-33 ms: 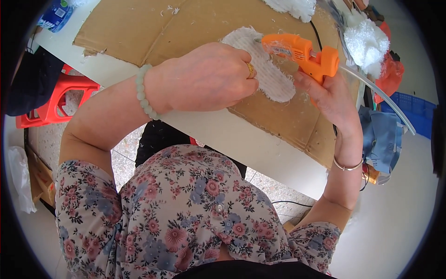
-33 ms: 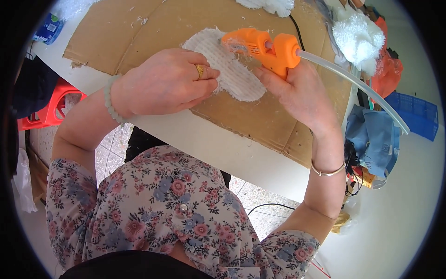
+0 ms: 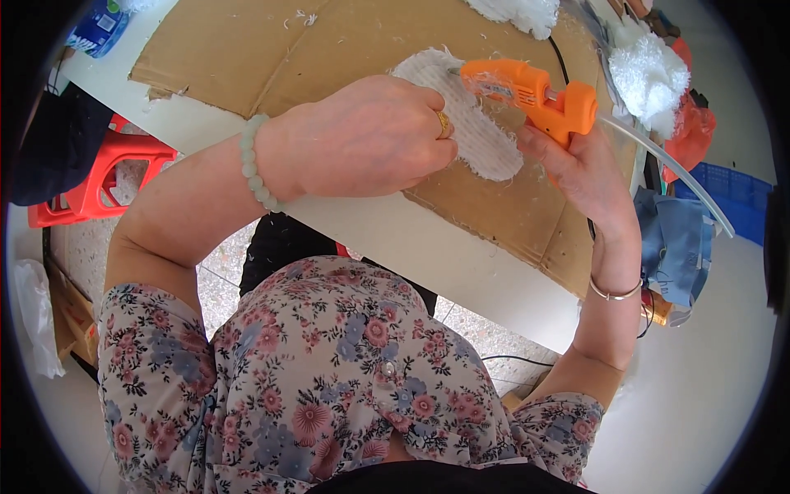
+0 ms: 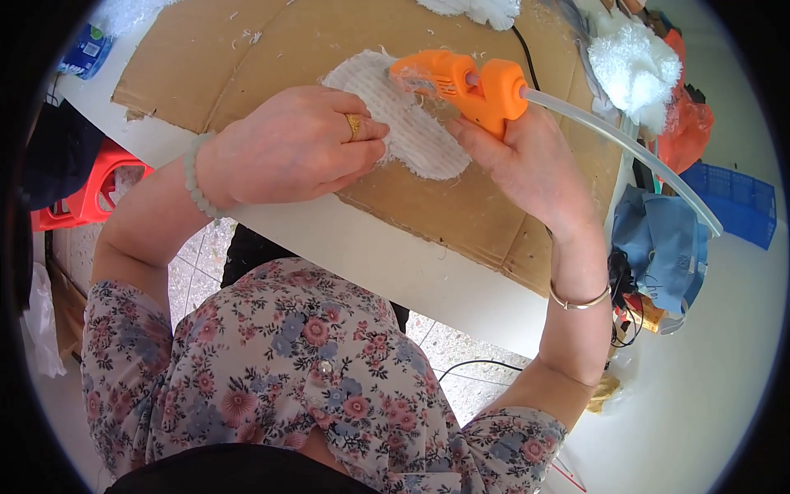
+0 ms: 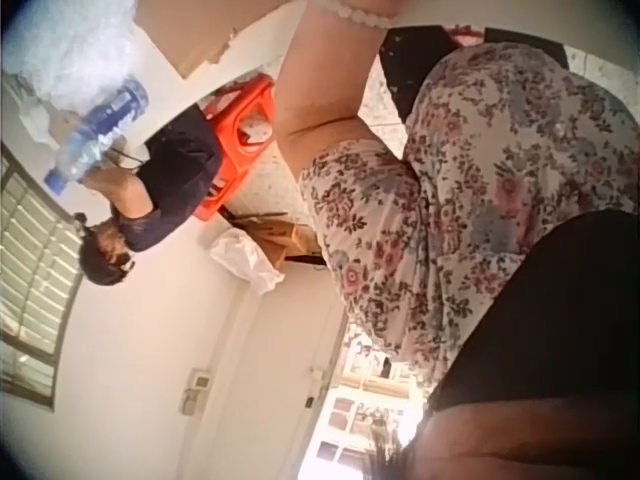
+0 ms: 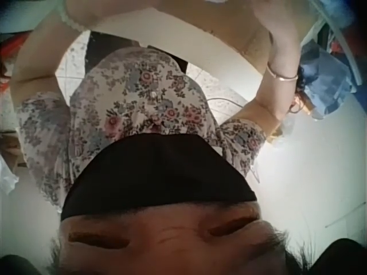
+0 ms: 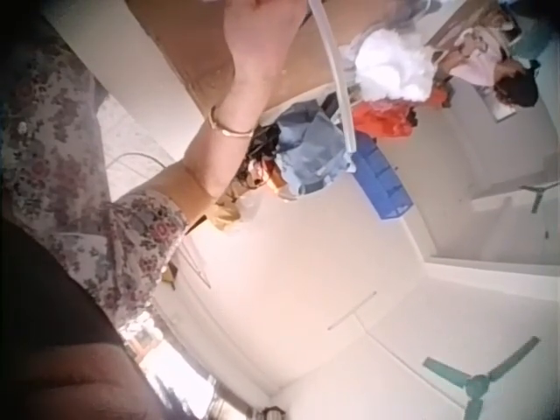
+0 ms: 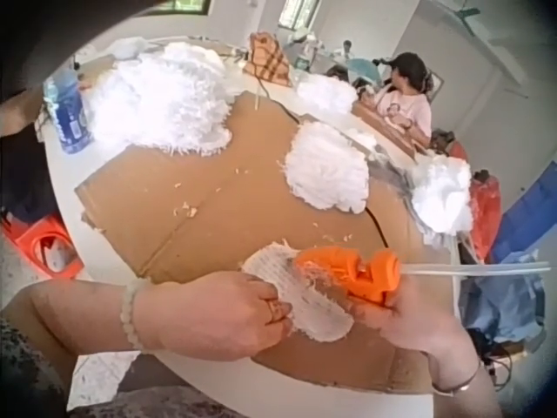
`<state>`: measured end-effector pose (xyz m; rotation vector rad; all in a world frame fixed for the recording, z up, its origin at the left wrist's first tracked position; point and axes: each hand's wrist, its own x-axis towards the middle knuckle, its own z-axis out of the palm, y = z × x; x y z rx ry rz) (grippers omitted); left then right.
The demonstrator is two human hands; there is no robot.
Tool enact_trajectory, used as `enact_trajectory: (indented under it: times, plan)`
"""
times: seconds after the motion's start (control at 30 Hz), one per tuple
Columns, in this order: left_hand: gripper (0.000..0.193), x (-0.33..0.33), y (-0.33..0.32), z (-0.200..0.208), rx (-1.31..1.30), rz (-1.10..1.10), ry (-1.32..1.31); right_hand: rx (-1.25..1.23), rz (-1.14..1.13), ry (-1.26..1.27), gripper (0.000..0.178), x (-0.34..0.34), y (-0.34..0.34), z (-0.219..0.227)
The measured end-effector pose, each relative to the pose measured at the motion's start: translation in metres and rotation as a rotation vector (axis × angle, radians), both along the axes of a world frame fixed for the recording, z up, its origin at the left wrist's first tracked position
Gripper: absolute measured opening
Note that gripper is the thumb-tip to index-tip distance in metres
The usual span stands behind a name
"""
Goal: Apply hot glue to white stuffing materials to attach them to a base part, likely for a toy.
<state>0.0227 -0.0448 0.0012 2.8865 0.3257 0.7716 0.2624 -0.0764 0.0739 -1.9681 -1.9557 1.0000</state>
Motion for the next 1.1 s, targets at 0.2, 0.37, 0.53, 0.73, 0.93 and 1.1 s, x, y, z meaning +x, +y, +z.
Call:
enact_trajectory:
  times: [0.2,0.37,0.53,0.73,0.93,1.1]
  plan:
    - [0.010,0.000,0.000,0.001,-0.005,-0.001,0.003,0.065,0.071,0.010,0.029,0.001,0.007,-0.006]
    - [0.010,0.001,0.000,0.001,0.000,0.003,-0.004,0.047,0.080,-0.042,0.029,-0.001,0.007,-0.001]
    - [0.010,0.002,0.000,0.001,0.005,0.010,-0.008,0.069,0.061,0.141,0.026,0.002,0.004,0.000]
    - [0.010,0.001,0.000,0.002,0.002,0.015,-0.001,0.084,0.112,0.106,0.023,-0.004,0.010,-0.001]
    - [0.010,0.001,0.000,0.001,0.002,0.014,-0.015,0.126,0.142,0.085,0.021,-0.008,0.009,0.001]
    - [0.010,0.002,0.000,0.003,-0.008,0.011,0.002,0.158,0.130,0.131,0.026,-0.007,0.008,-0.003]
